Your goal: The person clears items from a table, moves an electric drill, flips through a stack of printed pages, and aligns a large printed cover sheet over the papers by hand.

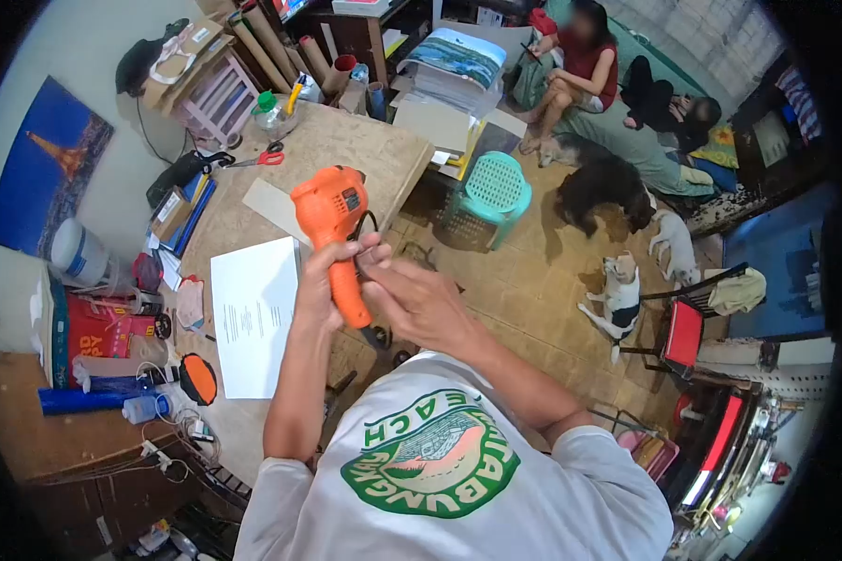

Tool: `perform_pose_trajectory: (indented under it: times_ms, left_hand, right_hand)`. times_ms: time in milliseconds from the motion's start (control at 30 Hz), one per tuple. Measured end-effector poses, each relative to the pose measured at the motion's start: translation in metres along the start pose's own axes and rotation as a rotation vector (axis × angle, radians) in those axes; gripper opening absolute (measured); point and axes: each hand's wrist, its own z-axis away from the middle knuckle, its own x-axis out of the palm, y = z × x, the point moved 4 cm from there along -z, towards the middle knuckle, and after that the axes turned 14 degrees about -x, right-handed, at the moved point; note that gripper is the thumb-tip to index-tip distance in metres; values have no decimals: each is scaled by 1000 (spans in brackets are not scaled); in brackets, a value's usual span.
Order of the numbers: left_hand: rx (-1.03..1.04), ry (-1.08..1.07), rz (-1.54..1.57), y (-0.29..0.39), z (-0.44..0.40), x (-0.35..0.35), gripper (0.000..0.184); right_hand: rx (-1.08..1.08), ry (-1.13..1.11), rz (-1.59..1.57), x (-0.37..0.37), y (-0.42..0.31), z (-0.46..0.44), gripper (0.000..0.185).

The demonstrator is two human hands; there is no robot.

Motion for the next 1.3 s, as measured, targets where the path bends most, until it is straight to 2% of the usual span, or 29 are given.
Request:
perform_pose_trajectory:
  times_ms: [100, 167, 233, 300, 333, 400, 467, 500, 533, 567, 600, 633, 667, 700, 767, 800, 833, 900, 933, 1000, 1067, 1133, 1167, 1233, 1267, 1300]
  left_hand:
    - [95, -102, -17, 20, -32, 12, 46]
    - [117, -115, -2, 50, -47, 23, 47]
    - [143, -391, 63, 89, -55, 40, 51]
    - [181, -407, 8, 117, -63, 56, 53]
    - [221, -427, -43, 128, -68, 65, 56]
    - [194, -441, -110, 144, -76, 77, 58]
    - [161, -432, -165, 148, -83, 91, 60]
    - [166, -433, -160, 146, -93, 95, 60]
    - [165, -269, -294, 138, -106, 94, 58]
    - [162, -104, -426, 131, -121, 92, 55]
    - [150, -109, -522, 121, -141, 93, 58]
    - [136, -120, -618, 111, -158, 98, 60]
    - [111, -70, -678, 105, -167, 107, 51]
    - [109, -79, -676, 100, -175, 117, 51]
    - [-2, -99, -372, 85, -191, 125, 46]
    - [-54, -102, -340, 78, -205, 122, 44]
    - [-69, -86, -331, 73, -213, 128, 44]
    - [-92, -162, -98, 66, -228, 145, 39]
    - [-123, -205, 14, 71, -229, 155, 34]
    - [-109, -284, 64, 94, -233, 163, 34]
    - [-102, -398, 149, 117, -235, 159, 38]
    - [-38, -409, 60, 141, -234, 151, 41]
    - [8, -428, -34, 152, -231, 149, 43]
    - [72, -405, -104, 170, -222, 142, 49]
    - [50, -431, -119, 177, -217, 136, 51]
    - [18, -462, -136, 182, -213, 131, 52]
  right_hand:
    - [206, -89, -147, -36, 47, 31, 27]
    - [442, -29, -558, -44, 98, 80, 31]
    - [712, -89, -614, -42, 164, 155, 35]
    - [918, -1, -604, -43, 225, 217, 34]
    - [919, 5, -604, -46, 251, 215, 34]
    - [948, -49, -105, -63, 290, 210, 28]
    - [800, 100, 262, -99, 267, 92, 24]
    - [758, 178, 231, -112, 252, 33, 23]
    - [721, 253, 194, -118, 234, -16, 21]
    - [571, 293, 148, -117, 219, -57, 21]
    - [424, 332, 103, -115, 206, -86, 21]
    - [232, 233, 105, -107, 193, -104, 23]
    - [41, 134, 108, -102, 181, -118, 26]
    - [43, 133, 118, -103, 176, -125, 26]
    - [145, -224, 204, -93, 172, -131, 35]
    - [137, -284, 182, -98, 177, -129, 40]
    - [150, -298, 168, -102, 186, -127, 40]
    - [-4, -104, 130, -119, 195, -122, 43]
    - [223, -163, 23, -135, 203, -113, 36]
    - [538, -16, -209, -152, 239, -62, 27]
    - [683, 137, -320, -145, 290, 22, 29]
    - [841, 17, -176, -140, 327, 99, 31]
    - [823, 8, -190, -133, 347, 120, 31]
    - [977, 136, -130, -126, 363, 127, 34]
    - [1044, 43, 11, -123, 381, 125, 33]
    - [1112, -46, 157, -128, 377, 79, 32]
